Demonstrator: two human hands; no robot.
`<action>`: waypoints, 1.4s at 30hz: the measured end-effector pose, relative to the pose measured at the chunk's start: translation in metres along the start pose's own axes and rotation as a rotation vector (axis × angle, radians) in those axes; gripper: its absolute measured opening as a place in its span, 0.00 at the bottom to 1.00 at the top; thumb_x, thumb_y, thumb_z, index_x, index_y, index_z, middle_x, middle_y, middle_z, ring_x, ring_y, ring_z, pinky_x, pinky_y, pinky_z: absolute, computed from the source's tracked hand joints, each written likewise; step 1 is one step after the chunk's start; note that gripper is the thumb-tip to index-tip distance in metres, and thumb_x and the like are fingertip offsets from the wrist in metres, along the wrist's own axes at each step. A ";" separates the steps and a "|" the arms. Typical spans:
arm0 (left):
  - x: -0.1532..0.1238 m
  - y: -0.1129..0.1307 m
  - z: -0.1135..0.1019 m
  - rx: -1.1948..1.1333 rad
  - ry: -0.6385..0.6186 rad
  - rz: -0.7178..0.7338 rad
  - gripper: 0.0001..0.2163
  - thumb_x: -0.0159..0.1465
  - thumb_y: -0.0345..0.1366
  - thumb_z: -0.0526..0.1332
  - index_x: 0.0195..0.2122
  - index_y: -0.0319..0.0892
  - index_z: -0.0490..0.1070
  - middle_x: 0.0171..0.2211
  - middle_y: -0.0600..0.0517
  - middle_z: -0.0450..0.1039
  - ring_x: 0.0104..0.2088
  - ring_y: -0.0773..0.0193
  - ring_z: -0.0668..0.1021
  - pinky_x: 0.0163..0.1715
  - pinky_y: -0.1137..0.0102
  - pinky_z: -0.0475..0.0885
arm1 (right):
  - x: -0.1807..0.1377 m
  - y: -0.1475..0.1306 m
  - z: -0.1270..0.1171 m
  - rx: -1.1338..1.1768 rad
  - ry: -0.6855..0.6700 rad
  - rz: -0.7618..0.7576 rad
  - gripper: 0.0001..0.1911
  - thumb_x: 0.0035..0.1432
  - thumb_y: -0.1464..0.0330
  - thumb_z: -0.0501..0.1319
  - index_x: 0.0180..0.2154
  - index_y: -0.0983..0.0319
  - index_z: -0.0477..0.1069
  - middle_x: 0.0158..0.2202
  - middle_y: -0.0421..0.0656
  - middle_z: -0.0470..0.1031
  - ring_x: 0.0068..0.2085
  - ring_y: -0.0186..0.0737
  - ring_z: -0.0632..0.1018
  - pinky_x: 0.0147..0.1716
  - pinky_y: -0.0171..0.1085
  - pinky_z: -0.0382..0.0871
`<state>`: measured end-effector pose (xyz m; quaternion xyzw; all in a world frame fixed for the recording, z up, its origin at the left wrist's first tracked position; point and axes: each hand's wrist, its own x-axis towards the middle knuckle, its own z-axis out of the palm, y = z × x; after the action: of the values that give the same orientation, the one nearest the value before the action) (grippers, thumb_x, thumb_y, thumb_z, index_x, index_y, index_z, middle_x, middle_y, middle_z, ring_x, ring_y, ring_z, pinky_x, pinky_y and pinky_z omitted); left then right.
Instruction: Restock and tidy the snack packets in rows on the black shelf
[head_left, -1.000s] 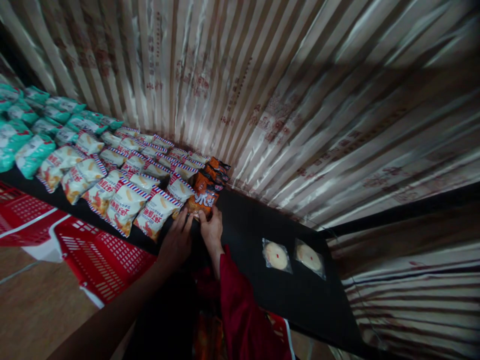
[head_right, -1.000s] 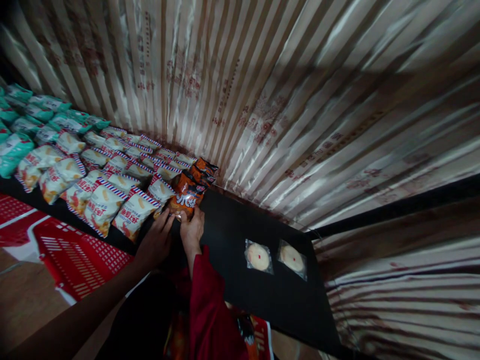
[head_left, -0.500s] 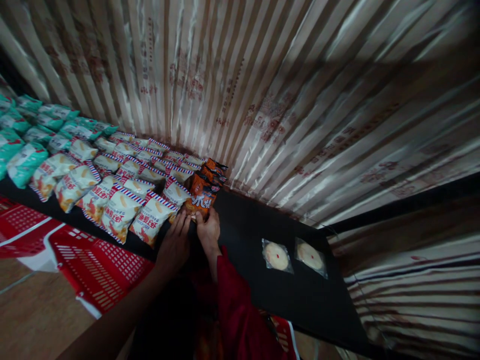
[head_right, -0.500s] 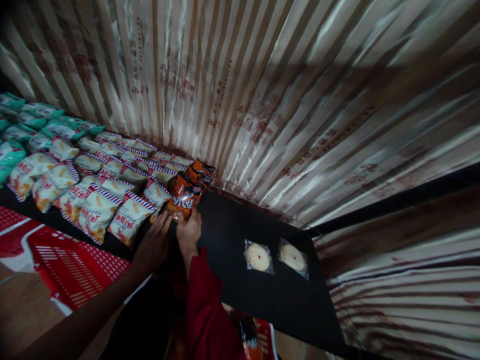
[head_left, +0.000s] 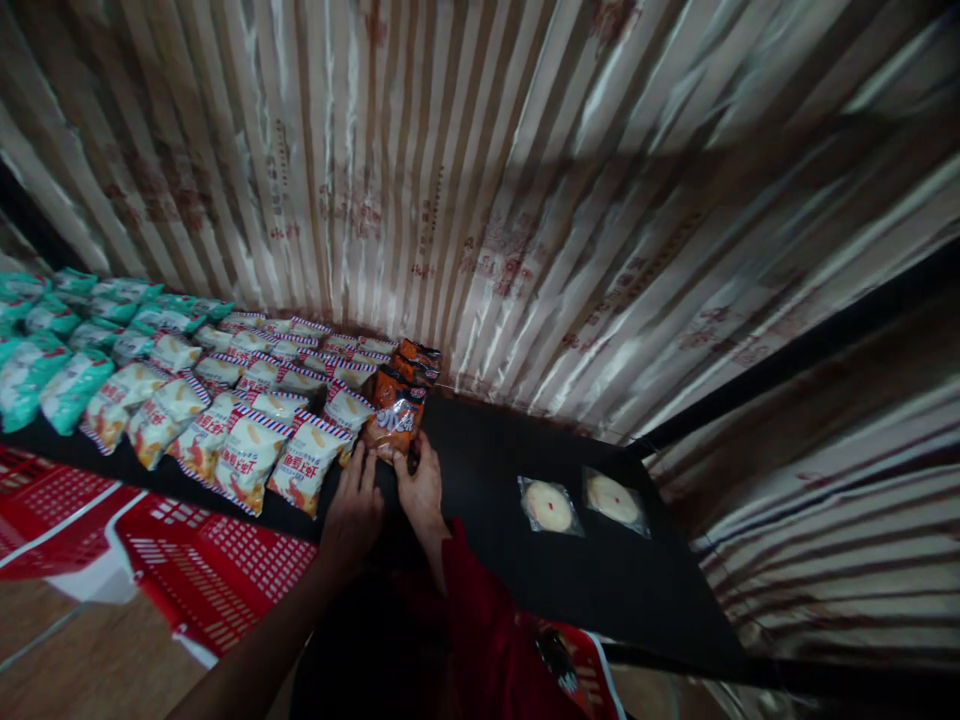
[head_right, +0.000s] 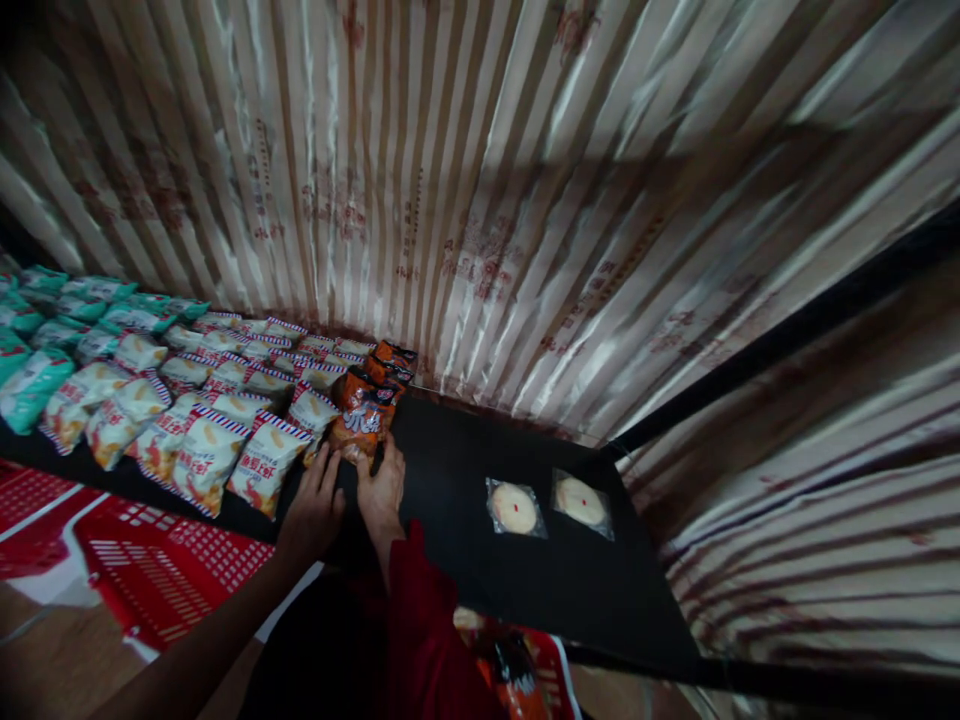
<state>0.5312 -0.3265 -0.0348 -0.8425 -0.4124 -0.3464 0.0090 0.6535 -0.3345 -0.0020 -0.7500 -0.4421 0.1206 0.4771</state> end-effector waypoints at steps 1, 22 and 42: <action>0.000 0.000 -0.001 0.001 0.023 0.013 0.23 0.64 0.29 0.49 0.61 0.30 0.57 0.62 0.31 0.55 0.63 0.46 0.61 0.55 0.52 0.67 | -0.005 -0.001 -0.003 0.003 0.006 0.013 0.28 0.56 0.63 0.55 0.57 0.68 0.63 0.51 0.56 0.71 0.51 0.48 0.73 0.49 0.45 0.68; -0.067 0.079 -0.026 -0.052 -0.097 0.318 0.26 0.65 0.34 0.48 0.64 0.34 0.54 0.63 0.37 0.58 0.64 0.51 0.59 0.59 0.53 0.61 | -0.130 0.020 -0.100 0.056 0.079 0.070 0.19 0.54 0.73 0.50 0.43 0.63 0.75 0.42 0.50 0.77 0.43 0.43 0.78 0.45 0.40 0.73; -0.170 0.147 -0.019 -0.158 -1.024 0.572 0.30 0.57 0.38 0.59 0.62 0.43 0.60 0.66 0.41 0.50 0.65 0.44 0.56 0.62 0.49 0.53 | -0.280 0.116 -0.155 -0.371 -0.215 0.185 0.21 0.48 0.81 0.55 0.37 0.57 0.80 0.44 0.50 0.78 0.48 0.52 0.75 0.49 0.49 0.69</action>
<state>0.5516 -0.5461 -0.0813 -0.9783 -0.0937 0.0909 -0.1607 0.6478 -0.6651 -0.0845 -0.8450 -0.4343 0.1597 0.2680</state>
